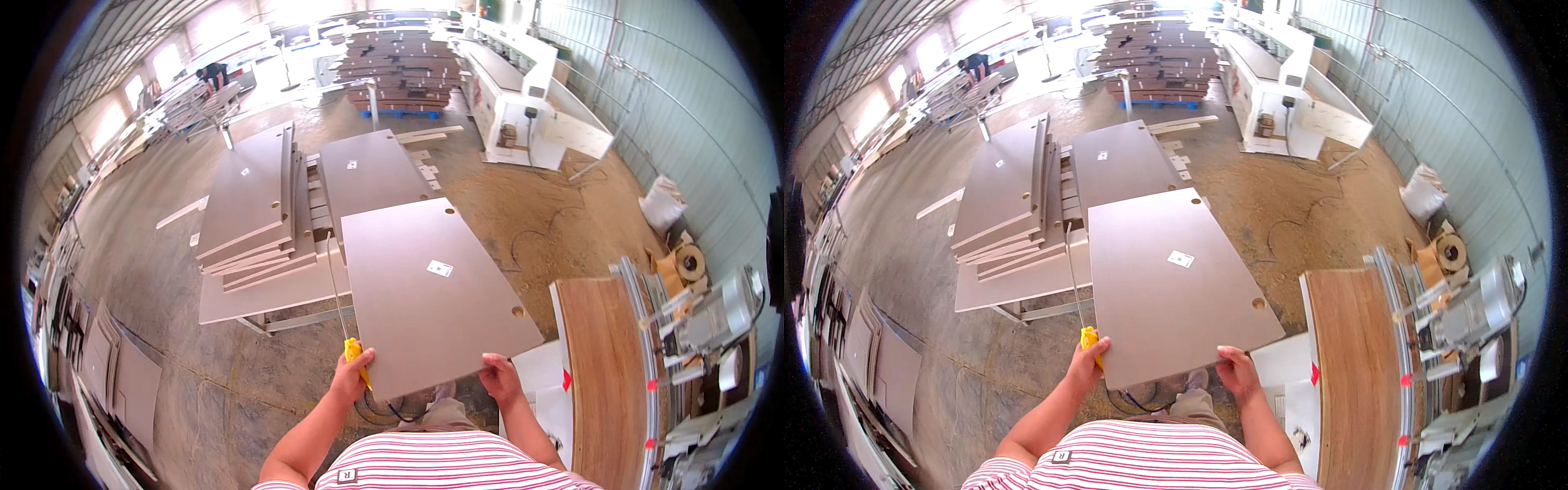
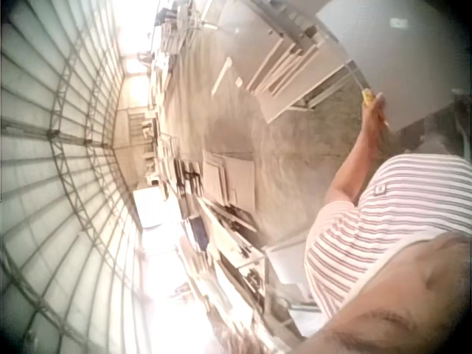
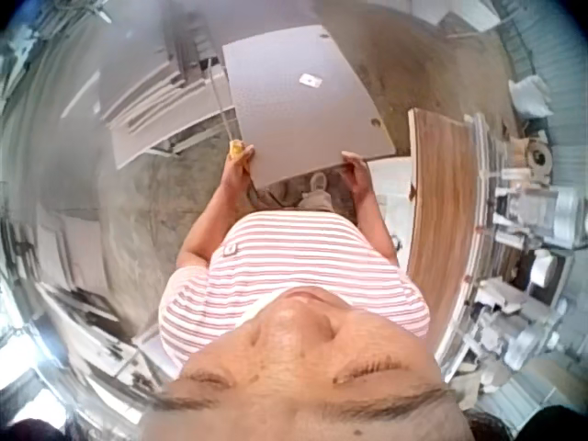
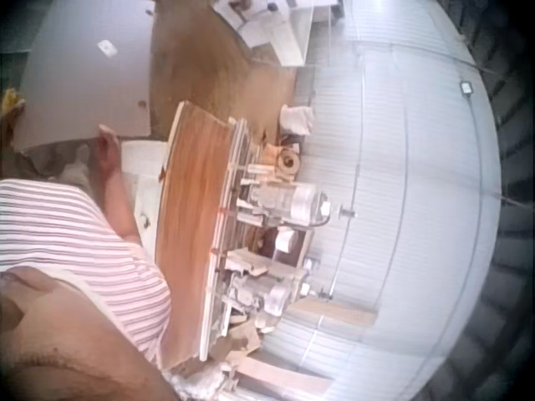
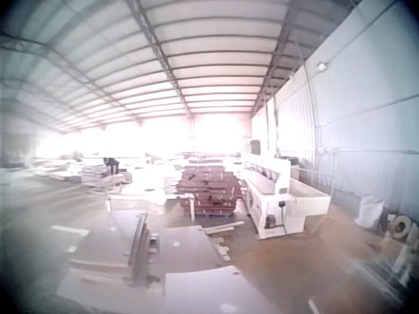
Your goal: The person repeatedly picks up large rectangular wood panels from a CNC machine table and stacks them on a nearby workbench. The person uses both hands to lift and place each panel, repeating this action throughout the clip.
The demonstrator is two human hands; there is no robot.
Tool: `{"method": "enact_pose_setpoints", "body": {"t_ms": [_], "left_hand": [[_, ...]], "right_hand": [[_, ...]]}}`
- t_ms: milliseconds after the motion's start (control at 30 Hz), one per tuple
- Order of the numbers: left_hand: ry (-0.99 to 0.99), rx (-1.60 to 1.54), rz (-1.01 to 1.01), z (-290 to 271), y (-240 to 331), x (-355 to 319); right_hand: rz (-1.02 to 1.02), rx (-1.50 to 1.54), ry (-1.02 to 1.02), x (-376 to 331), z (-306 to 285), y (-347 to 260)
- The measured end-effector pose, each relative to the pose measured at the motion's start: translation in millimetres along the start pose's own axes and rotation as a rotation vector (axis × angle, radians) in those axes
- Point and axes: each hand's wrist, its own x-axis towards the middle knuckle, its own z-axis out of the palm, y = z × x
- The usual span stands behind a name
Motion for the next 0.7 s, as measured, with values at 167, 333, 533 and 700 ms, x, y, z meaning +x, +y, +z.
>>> {"method": "enact_pose_setpoints", "body": {"t_ms": [167,333,533,700], "left_hand": [[0.18,0.147,0.119,-26.0,50.9,114.7],[0.538,0.494,0.341,-52.9,70.9,183.7],[0.554,0.356,0.211,-55.7,9.1,172.1],[0.563,0.213,0.053,-29.8,-21.5,156.0]], "right_hand": [[-0.007,0.065,-0.155,159.3,51.1,13.0],[0.103,0.289,-0.056,318.1,117.9,9.4],[0.263,-0.18,0.11,457.4,119.9,49.4],[0.364,-0.337,0.248,526.1,165.0,48.2]]}}
